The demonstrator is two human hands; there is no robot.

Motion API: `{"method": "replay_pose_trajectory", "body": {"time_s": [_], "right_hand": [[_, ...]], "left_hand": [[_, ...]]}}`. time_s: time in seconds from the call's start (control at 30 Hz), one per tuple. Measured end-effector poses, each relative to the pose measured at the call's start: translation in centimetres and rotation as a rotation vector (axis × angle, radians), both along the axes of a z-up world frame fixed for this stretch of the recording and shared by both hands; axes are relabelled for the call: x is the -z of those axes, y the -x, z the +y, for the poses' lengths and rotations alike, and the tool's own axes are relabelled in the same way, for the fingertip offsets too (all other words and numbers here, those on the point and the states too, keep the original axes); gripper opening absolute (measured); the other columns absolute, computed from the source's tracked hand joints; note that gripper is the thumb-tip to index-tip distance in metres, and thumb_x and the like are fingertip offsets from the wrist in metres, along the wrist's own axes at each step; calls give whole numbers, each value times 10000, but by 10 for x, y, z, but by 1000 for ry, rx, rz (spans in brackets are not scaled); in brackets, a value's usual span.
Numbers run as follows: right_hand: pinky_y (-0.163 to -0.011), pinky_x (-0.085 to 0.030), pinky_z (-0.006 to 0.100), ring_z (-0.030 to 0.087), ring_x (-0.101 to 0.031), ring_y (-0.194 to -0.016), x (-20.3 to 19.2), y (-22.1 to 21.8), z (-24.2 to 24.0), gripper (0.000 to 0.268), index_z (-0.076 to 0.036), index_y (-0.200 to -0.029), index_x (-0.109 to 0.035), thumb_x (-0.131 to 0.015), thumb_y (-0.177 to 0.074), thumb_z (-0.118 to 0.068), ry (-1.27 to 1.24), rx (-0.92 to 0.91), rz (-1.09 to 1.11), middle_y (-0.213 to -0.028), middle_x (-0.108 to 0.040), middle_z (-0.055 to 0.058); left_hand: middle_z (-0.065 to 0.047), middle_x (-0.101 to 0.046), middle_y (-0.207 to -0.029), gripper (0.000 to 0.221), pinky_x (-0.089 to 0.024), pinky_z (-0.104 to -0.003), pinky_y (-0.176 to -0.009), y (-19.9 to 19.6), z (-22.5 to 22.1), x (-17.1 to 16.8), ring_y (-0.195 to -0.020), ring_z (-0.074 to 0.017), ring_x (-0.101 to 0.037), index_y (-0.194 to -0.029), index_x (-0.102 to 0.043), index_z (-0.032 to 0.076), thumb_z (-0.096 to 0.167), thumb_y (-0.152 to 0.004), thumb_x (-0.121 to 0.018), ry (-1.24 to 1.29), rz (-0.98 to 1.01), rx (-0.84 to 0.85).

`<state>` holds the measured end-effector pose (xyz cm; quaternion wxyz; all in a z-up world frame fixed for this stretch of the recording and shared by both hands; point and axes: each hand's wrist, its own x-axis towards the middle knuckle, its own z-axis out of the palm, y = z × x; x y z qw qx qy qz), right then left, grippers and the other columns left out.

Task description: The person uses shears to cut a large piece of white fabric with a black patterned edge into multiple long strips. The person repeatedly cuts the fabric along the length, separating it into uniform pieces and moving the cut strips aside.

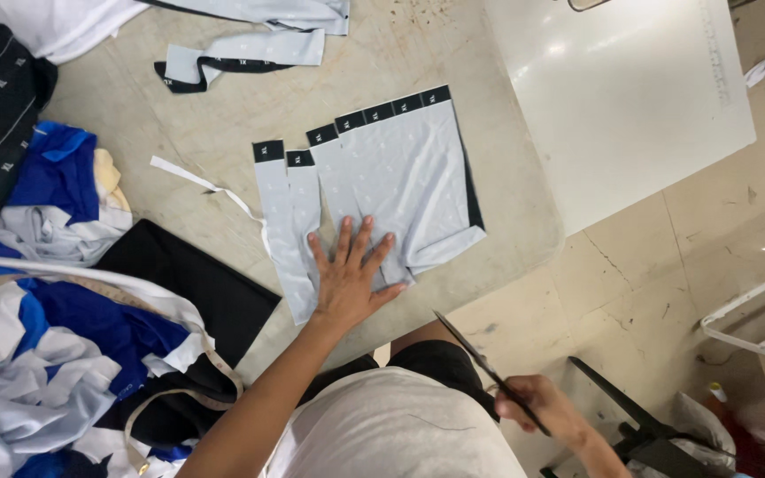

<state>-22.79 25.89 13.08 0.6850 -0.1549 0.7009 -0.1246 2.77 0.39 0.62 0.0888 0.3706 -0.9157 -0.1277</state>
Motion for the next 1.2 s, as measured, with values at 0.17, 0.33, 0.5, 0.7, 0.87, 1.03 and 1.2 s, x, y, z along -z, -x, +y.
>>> {"method": "replay_pose_trajectory", "body": {"time_s": [0.17, 0.33, 0.5, 0.7, 0.87, 1.03, 1.2], "right_hand": [[-637, -525, 306, 207, -711, -642, 12, 18, -26, 394, -22, -975, -791, -907, -731, -308, 236, 16, 595, -701, -747, 100], [-700, -575, 523, 405, -722, -852, 86, 85, -131, 470, -39, -1255, -674, -783, -867, -279, 477, -140, 1110, -879, -708, 208], [-979, -537, 449, 398, -571, -1164, 99, 100, -222, 453, 3, -1396, -626, -671, -948, -50, 709, -139, 1228, -1182, -587, 176], [-901, -461, 566, 413, -521, -1151, 104, 23, -205, 572, -167, -1233, -670, -814, -793, -503, 883, -229, 1336, -1267, -524, 103], [-849, -478, 407, 297, -578, -1040, 143, 12, -145, 279, -187, -891, -664, -773, -853, -441, 860, -349, 1279, -1055, -560, 14], [-805, -507, 387, 274, -623, -907, 151, -34, -151, 160, -178, -932, -649, -680, -945, -335, 1020, -492, 1028, -899, -597, 25], [-949, -426, 594, 403, -562, -1217, 130, -33, -220, 231, -129, -1011, -675, -687, -910, -336, 1294, -593, 1139, -1164, -651, 128]], "left_hand": [[-137, -240, -1677, 715, -73, -728, -1181, 10, -7, -2, -1562, -374, -152, -1555, -415, 205, 631, -987, -494, 26, 198, -32], [-145, -400, -1607, 507, -282, -567, -1189, 54, -49, -6, -1524, -396, -286, -1459, -555, 131, 275, -974, -584, 22, 390, -57], [-102, -566, -1429, 444, -396, -532, -1109, 131, -159, 8, -1400, -377, -453, -1402, -623, 152, 258, -972, -644, 133, 324, -97], [-77, -546, -1254, 841, -335, -508, -1075, 205, -210, 18, -1239, -290, -469, -1409, -530, 144, 621, -766, -787, -117, -45, -155], [-26, -658, -1004, 275, -404, -502, -954, 141, -146, 51, -1041, -270, -616, -1090, -667, 193, 426, -946, -653, -19, 3, -26], [-134, -639, -1130, 189, -432, -466, -1060, -41, -109, 93, -1194, -335, -601, -1130, -629, 97, 237, -1023, -563, 88, 94, -189], [-126, -503, -1015, 303, -452, -435, -892, -160, -144, 46, -947, -338, -566, -1066, -520, 43, 322, -1126, -417, 50, 197, -423]]}}
